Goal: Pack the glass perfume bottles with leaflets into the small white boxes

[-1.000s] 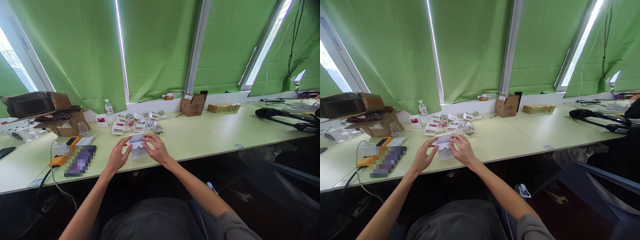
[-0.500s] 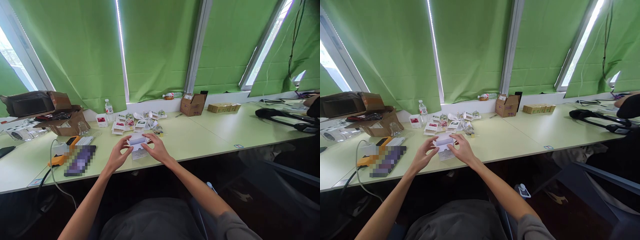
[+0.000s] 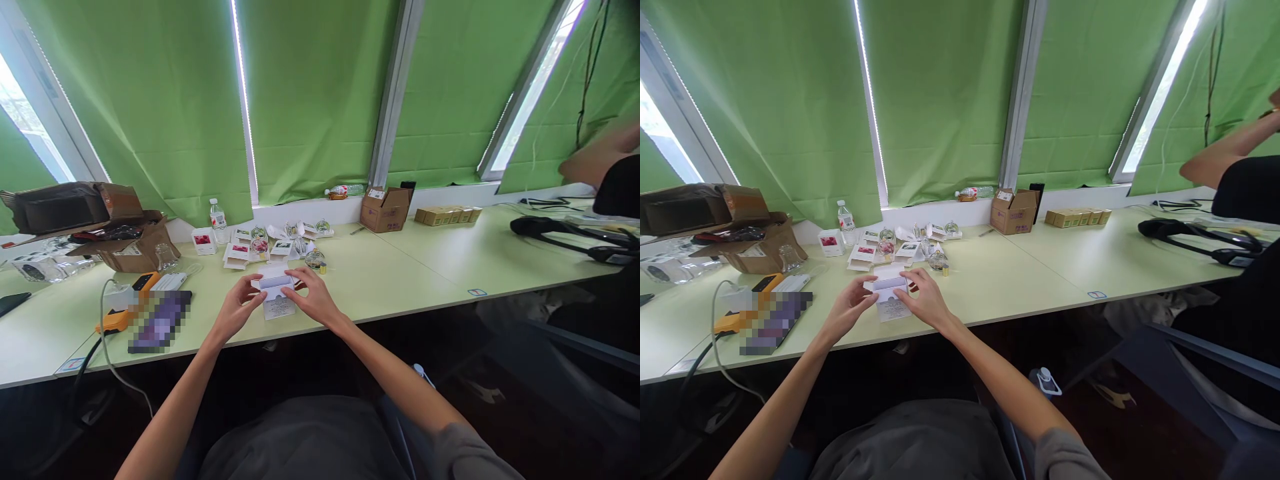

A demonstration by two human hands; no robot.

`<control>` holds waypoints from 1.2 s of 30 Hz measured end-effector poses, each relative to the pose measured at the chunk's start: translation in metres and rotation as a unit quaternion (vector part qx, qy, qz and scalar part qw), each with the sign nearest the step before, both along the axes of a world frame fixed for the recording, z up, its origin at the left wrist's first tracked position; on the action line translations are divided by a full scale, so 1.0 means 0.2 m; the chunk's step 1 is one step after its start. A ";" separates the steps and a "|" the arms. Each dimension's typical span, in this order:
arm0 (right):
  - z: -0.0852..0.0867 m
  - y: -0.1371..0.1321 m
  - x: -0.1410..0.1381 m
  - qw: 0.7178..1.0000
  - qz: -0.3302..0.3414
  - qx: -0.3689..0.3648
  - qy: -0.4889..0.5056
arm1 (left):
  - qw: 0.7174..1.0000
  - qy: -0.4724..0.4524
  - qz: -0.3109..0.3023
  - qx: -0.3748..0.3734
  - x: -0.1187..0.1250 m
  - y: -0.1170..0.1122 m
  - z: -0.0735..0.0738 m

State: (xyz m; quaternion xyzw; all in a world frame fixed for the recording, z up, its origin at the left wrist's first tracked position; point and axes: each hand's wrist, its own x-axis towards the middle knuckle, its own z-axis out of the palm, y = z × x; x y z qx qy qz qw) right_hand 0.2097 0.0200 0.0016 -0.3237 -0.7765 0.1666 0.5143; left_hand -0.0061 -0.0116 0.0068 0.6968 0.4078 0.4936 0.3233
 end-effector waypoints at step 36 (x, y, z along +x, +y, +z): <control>0.02 -0.01 0.00 0.999 0.010 -0.039 -0.007 | 0.998 0.054 0.003 0.031 -0.02 0.05 -0.05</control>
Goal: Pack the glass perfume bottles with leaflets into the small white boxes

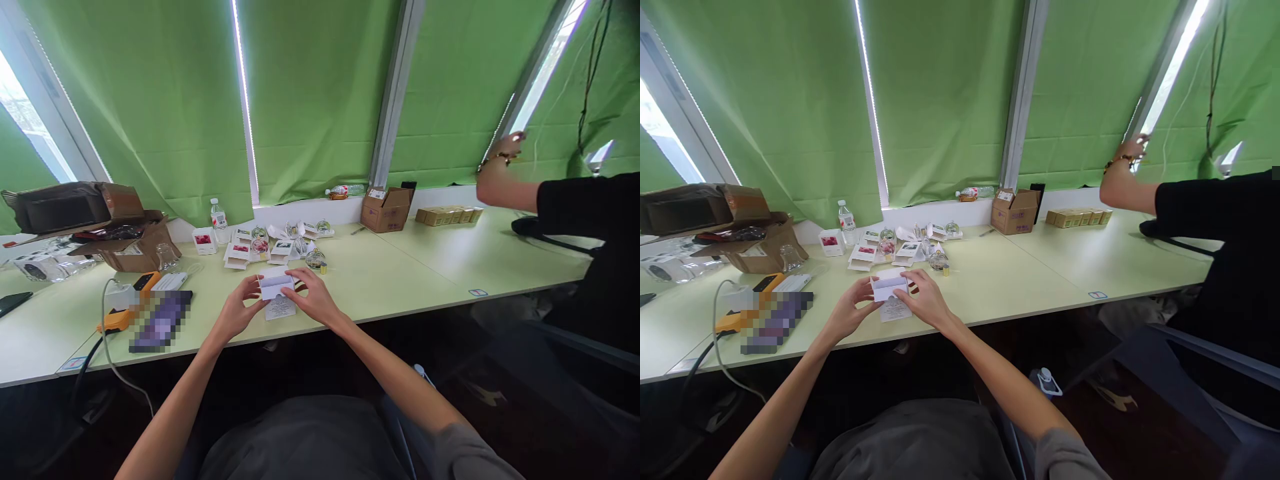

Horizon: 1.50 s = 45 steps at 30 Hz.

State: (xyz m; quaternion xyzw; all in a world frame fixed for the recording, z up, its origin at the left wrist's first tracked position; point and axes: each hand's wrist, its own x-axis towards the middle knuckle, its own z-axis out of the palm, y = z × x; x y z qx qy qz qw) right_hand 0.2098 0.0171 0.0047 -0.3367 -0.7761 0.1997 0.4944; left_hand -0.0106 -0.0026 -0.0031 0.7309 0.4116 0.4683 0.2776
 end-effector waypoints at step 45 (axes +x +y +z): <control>-0.10 0.06 -0.02 0.992 0.014 -0.055 -0.108 | 0.994 0.036 0.026 -0.097 -0.15 0.07 -0.03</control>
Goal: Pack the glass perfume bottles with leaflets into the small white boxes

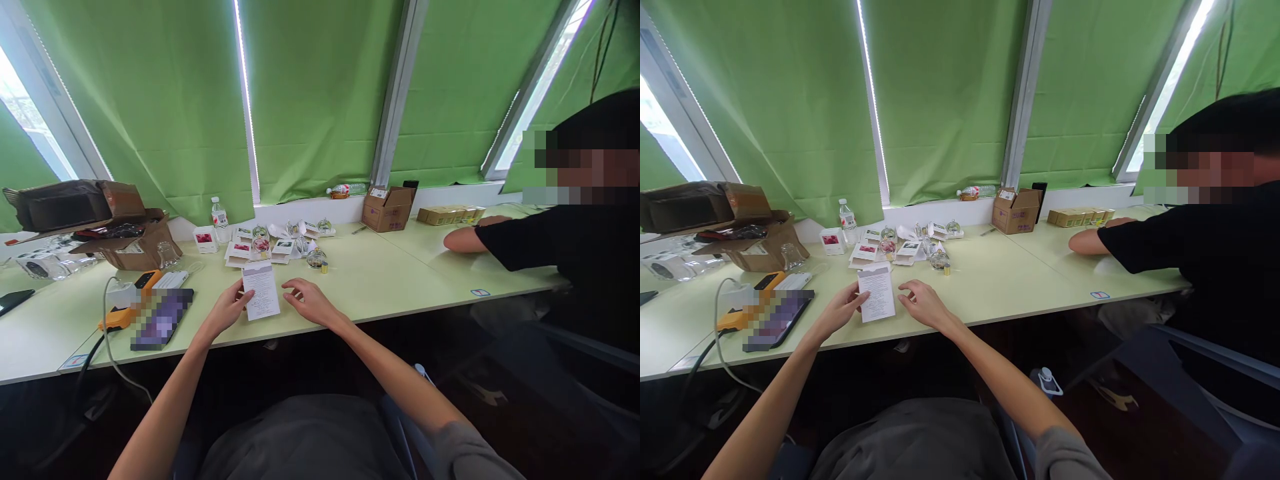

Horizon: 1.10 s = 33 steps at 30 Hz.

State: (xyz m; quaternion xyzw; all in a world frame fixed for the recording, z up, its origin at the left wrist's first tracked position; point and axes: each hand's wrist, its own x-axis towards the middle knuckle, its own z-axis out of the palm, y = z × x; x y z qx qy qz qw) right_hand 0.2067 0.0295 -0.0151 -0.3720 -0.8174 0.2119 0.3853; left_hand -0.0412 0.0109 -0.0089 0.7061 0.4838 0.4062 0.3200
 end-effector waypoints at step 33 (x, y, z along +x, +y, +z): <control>-0.07 -0.10 -0.08 0.986 0.110 0.038 -0.120 | 0.976 0.195 0.076 0.059 0.01 -0.01 -0.09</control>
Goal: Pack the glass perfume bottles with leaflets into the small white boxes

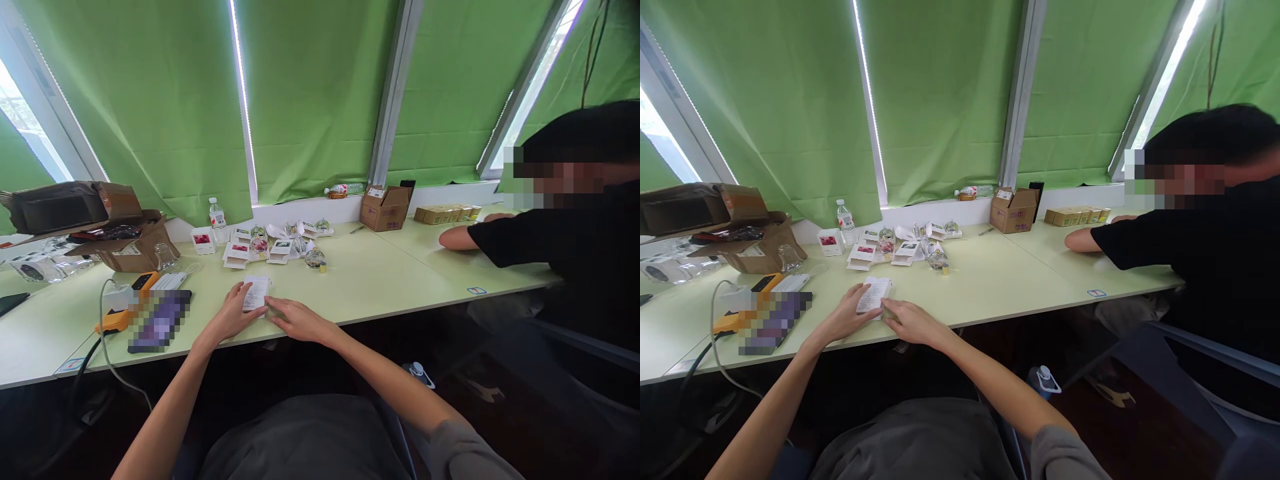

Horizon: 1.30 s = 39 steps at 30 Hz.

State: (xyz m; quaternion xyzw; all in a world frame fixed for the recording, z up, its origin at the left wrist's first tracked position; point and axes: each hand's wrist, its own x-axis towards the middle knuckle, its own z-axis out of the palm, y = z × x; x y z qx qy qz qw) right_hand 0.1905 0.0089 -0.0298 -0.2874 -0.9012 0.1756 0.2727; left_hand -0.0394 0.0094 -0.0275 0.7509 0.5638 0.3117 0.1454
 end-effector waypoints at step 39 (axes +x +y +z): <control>-0.04 0.42 0.33 0.938 -0.247 0.120 0.210 | 0.956 0.261 0.088 0.100 -0.02 0.04 -0.08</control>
